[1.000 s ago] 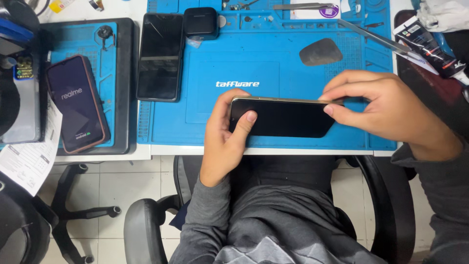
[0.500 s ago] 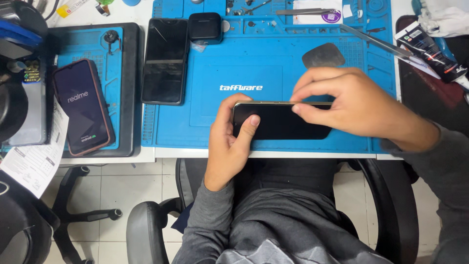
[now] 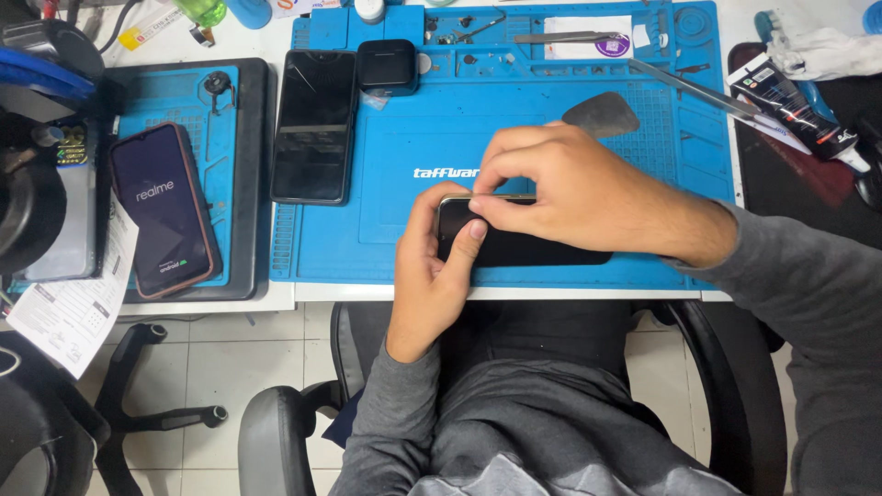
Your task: The person holds a smartphone and pries along its edge with a fingernail, working around the frame. They then pick up a tube of multi-purpose adhesive, unscrew the cap, and squeeze adhesive along the phone's edge while rotating the phone to reach different sides.
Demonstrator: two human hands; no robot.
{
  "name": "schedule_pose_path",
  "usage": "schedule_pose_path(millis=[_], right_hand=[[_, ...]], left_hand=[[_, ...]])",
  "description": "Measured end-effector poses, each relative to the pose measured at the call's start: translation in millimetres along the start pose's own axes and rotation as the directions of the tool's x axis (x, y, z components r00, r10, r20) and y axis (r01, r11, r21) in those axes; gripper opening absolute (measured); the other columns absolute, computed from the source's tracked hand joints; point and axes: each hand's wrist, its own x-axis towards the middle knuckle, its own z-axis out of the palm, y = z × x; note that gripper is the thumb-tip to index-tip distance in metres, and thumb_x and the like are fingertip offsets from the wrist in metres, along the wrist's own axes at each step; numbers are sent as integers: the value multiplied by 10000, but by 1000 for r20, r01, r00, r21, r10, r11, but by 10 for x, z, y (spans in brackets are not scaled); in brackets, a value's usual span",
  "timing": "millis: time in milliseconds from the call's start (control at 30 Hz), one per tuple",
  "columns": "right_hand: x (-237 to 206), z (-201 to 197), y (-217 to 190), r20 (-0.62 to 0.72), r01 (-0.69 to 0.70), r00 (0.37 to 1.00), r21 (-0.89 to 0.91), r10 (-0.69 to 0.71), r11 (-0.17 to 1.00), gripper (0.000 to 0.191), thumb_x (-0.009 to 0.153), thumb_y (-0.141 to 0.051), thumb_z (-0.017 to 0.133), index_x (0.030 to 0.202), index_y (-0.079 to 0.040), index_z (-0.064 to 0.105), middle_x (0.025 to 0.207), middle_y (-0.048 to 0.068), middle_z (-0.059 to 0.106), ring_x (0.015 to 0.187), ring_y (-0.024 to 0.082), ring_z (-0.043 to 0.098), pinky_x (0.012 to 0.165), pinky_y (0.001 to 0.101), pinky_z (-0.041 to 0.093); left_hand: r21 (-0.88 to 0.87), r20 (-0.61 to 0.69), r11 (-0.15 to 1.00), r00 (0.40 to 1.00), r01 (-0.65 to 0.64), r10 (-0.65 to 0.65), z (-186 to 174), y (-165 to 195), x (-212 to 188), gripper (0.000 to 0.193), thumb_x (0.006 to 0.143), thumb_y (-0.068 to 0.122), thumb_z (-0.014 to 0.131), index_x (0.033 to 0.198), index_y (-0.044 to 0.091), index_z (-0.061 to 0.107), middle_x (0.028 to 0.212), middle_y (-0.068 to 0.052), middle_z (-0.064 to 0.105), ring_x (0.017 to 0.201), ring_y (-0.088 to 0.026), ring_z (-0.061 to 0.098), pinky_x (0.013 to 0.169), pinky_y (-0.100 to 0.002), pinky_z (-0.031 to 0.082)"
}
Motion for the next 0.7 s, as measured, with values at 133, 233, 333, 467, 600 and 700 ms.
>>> schedule_pose_path(millis=[133, 233, 333, 467, 600, 700], right_hand=[[-184, -121, 80, 11, 26, 1000, -141, -25, 990, 187, 886, -242, 757, 910, -57, 763, 911, 70, 738, 826, 253, 704, 765, 393, 503], [-415, -250, 168, 23, -90, 995, -127, 94, 988, 201, 855, -251, 770, 935, -67, 768, 917, 59, 741, 805, 230, 704, 704, 349, 524], [-655, -350, 240, 1, -187, 982, -113, 189, 976, 203, 836, -234, 774, 963, -76, 770, 955, 39, 746, 826, 191, 715, 675, 308, 535], [-865, -425, 335, -7, -378, 925, -113, 379, 919, 185, 805, -194, 763, 957, -89, 779, 978, 6, 758, 828, 153, 724, 597, 296, 531], [-899, -389, 404, -29, -287, 958, -98, 285, 953, 176, 830, -180, 761, 971, -74, 769, 981, 16, 747, 840, 139, 715, 605, 266, 527], [-810, -362, 402, -33, -138, 990, -38, 137, 990, 146, 876, -178, 755, 973, -68, 751, 998, 20, 735, 880, 136, 711, 702, 261, 538]], left_hand=[[-24, -9, 998, 999, 51, -52, -7, 9, -8, 296, 1032, 95, 664, 1293, 4, 557, 1163, -46, 621, 1079, -109, 573, 969, -248, 471], [-18, -7, 997, 997, 72, -73, -6, 13, -7, 303, 1027, 96, 664, 1297, 4, 564, 1161, -45, 624, 1078, -110, 571, 966, -247, 468], [-1, -13, 998, 998, 60, -60, -5, 14, -2, 308, 1025, 88, 666, 1304, 1, 569, 1182, -52, 624, 1118, -117, 567, 1000, -250, 455], [-4, -10, 999, 999, 53, -53, -3, 5, 20, 317, 1021, 88, 667, 1310, 3, 568, 1212, -60, 626, 1155, -127, 565, 1032, -257, 449], [3, -6, 1000, 1000, 22, -22, 4, 2, 19, 316, 1030, 81, 661, 1319, 3, 558, 1267, -72, 618, 1224, -142, 556, 1090, -264, 425], [2, -13, 999, 999, 43, -43, 3, 9, 13, 315, 1032, 84, 660, 1320, 9, 555, 1244, -76, 619, 1191, -142, 559, 1065, -262, 437]])
